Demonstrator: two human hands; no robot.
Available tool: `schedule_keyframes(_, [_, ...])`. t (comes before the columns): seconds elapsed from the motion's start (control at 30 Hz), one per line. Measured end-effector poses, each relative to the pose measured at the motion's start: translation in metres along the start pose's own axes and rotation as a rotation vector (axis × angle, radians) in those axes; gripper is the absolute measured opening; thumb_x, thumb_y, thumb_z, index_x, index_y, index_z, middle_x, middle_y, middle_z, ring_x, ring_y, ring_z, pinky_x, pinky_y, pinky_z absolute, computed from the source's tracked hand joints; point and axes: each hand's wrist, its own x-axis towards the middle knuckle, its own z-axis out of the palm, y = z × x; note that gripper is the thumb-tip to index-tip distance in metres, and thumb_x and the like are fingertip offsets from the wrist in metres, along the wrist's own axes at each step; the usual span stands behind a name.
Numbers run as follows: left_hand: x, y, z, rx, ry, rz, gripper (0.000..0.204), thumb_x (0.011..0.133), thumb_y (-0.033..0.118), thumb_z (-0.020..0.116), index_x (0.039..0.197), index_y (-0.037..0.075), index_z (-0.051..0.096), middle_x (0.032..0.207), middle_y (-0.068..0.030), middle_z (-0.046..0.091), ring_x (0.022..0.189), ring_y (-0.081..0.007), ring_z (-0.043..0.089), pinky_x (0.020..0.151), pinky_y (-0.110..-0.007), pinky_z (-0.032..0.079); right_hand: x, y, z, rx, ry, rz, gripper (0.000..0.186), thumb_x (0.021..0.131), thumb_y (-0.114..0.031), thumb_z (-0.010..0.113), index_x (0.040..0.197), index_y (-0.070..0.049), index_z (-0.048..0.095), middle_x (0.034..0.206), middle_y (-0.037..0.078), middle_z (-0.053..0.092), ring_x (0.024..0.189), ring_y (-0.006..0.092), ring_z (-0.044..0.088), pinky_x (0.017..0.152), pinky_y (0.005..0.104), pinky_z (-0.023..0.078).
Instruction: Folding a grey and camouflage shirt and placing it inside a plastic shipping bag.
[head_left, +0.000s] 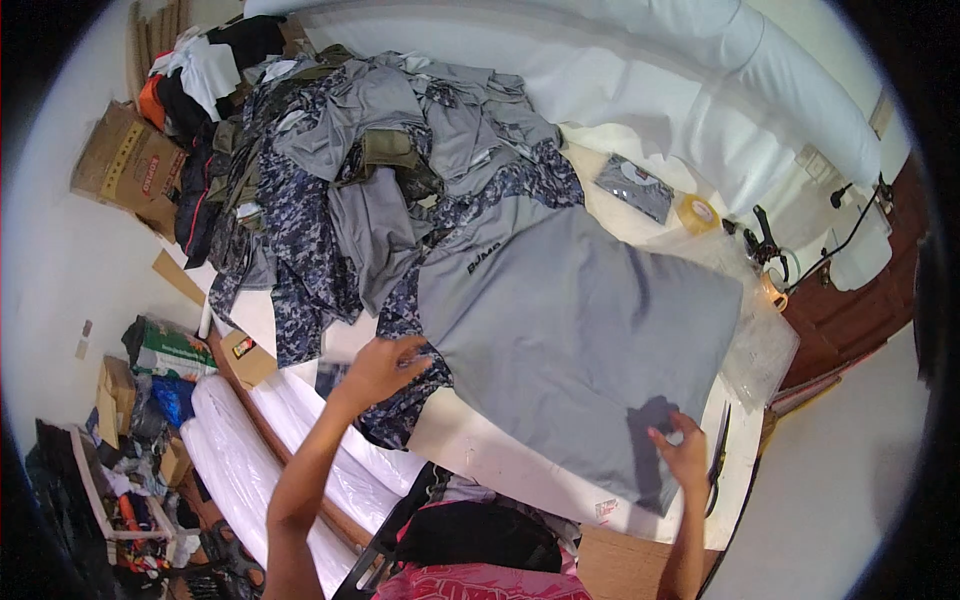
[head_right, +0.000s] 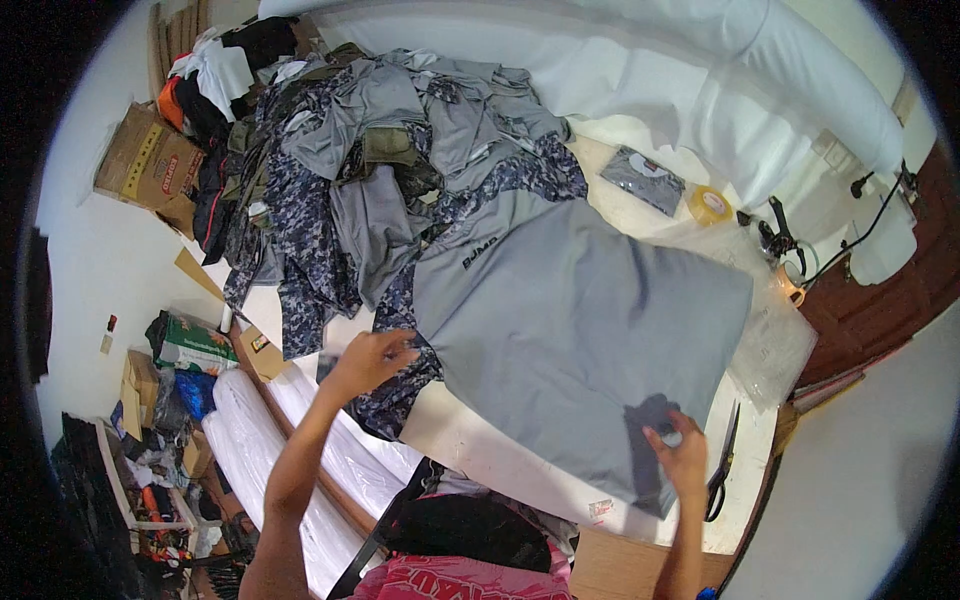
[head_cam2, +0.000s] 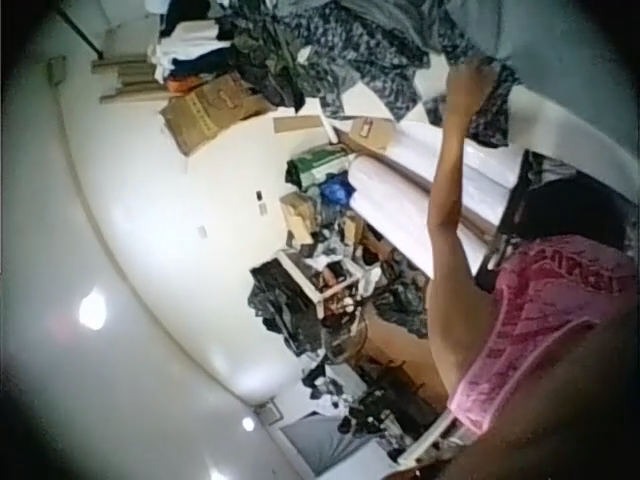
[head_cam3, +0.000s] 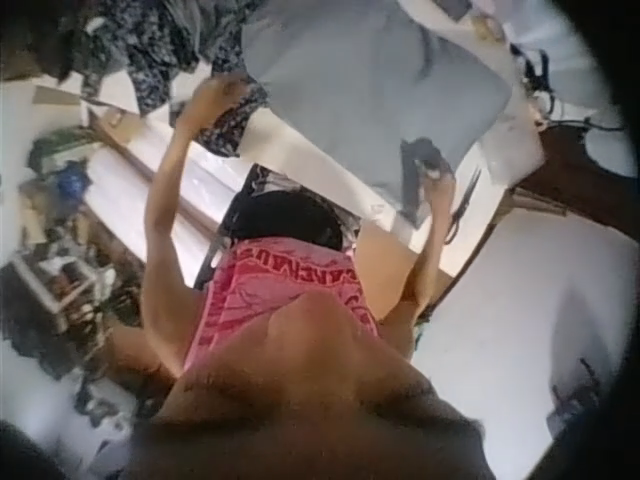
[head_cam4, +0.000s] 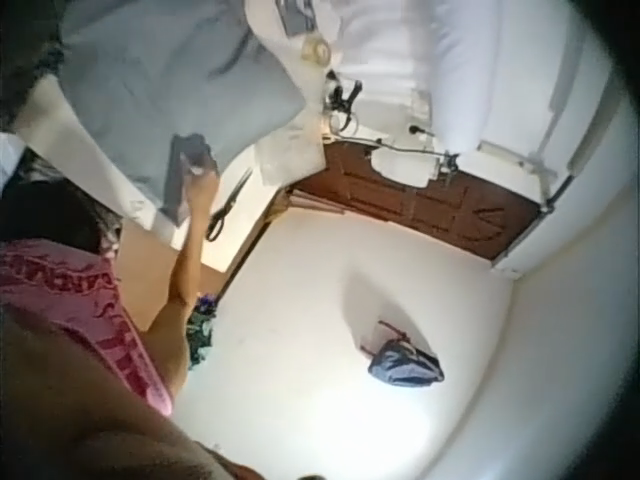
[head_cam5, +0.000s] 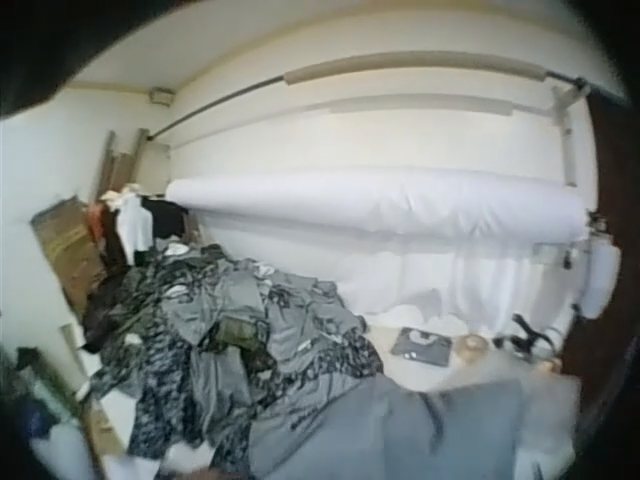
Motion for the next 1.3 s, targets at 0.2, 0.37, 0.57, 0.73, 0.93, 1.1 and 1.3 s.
schedule_keyframes(0.2, [0.050, -0.085, 0.078, 0.465, 0.504, 0.261, 0.070, 0.091, 0.055, 0.060, 0.146, 0.013, 0.047, 0.155, -0.0224, 0.030, 0.143, -0.0473, 0.026, 0.114, -0.059, 0.022, 0.038, 0.029, 0.087, -0.318, 0.458, -0.332, 0.078, 0.086, -0.049, 0.067, 0.146, -0.004, 0.043, 0.157, 0.026, 0.026, 0.145, 0.0440, 0.024, 0.117, 0.0539, 0.021])
schedule_keyframes(0.37, [0.006, -0.073, 0.088, 0.453, 0.526, 0.129, 0.074, 0.088, 0.056, 0.063, 0.146, 0.013, 0.047, 0.155, -0.0244, 0.031, 0.142, -0.0483, 0.027, 0.115, -0.060, 0.021, 0.011, 0.046, 0.081, -0.305, 0.428, -0.235, 0.082, 0.086, -0.052, 0.065, 0.149, -0.005, 0.039, 0.158, 0.023, 0.026, 0.147, 0.0412, 0.021, 0.119, 0.0550, 0.014])
schedule_keyframes(0.57, [0.029, -0.043, 0.076, 0.230, 0.610, 0.225, 0.054, 0.084, 0.042, 0.073, 0.121, 0.003, 0.065, 0.145, -0.0270, 0.043, 0.138, -0.0441, 0.035, 0.113, -0.057, 0.027, 0.022, 0.031, 0.077, -0.230, 0.453, -0.302, 0.077, 0.085, -0.048, 0.068, 0.144, -0.004, 0.045, 0.156, 0.027, 0.029, 0.146, 0.0418, 0.023, 0.117, 0.0579, 0.013])
schedule_keyframes(0.73, [0.119, -0.021, 0.067, 0.331, 0.504, 0.487, 0.054, 0.091, 0.040, 0.065, 0.134, 0.007, 0.057, 0.148, -0.0251, 0.041, 0.139, -0.0423, 0.035, 0.115, -0.055, 0.026, 0.078, -0.038, 0.098, -0.191, 0.426, -0.515, 0.076, 0.088, -0.053, 0.064, 0.145, -0.007, 0.045, 0.155, 0.026, 0.031, 0.144, 0.0431, 0.026, 0.116, 0.0589, 0.017])
schedule_keyframes(0.93, [0.123, -0.067, 0.065, 0.467, 0.493, 0.317, 0.069, 0.087, 0.053, 0.065, 0.139, 0.010, 0.053, 0.151, -0.0231, 0.039, 0.140, -0.0438, 0.034, 0.113, -0.055, 0.027, 0.091, -0.016, 0.093, -0.262, 0.442, -0.436, 0.079, 0.089, -0.061, 0.056, 0.146, -0.007, 0.044, 0.155, 0.025, 0.031, 0.145, 0.0418, 0.026, 0.116, 0.0581, 0.017])
schedule_keyframes(1.1, [0.117, -0.069, 0.056, 0.518, 0.545, 0.271, 0.070, 0.087, 0.052, 0.067, 0.138, 0.007, 0.054, 0.147, -0.0257, 0.043, 0.138, -0.0447, 0.037, 0.113, -0.052, 0.030, 0.100, 0.032, 0.058, -0.295, 0.556, -0.227, 0.079, 0.088, -0.062, 0.057, 0.142, -0.005, 0.049, 0.152, 0.024, 0.037, 0.143, 0.0417, 0.029, 0.117, 0.0568, 0.017])
schedule_keyframes(1.3, [0.157, -0.005, 0.097, 0.392, 0.378, 0.493, 0.066, 0.091, 0.049, 0.062, 0.141, 0.008, 0.051, 0.153, -0.0219, 0.037, 0.143, -0.0400, 0.030, 0.117, -0.054, 0.022, 0.141, 0.018, 0.069, -0.093, 0.510, -0.326, 0.073, 0.089, -0.060, 0.057, 0.138, -0.007, 0.053, 0.151, 0.022, 0.039, 0.144, 0.0376, 0.029, 0.117, 0.0567, 0.017])
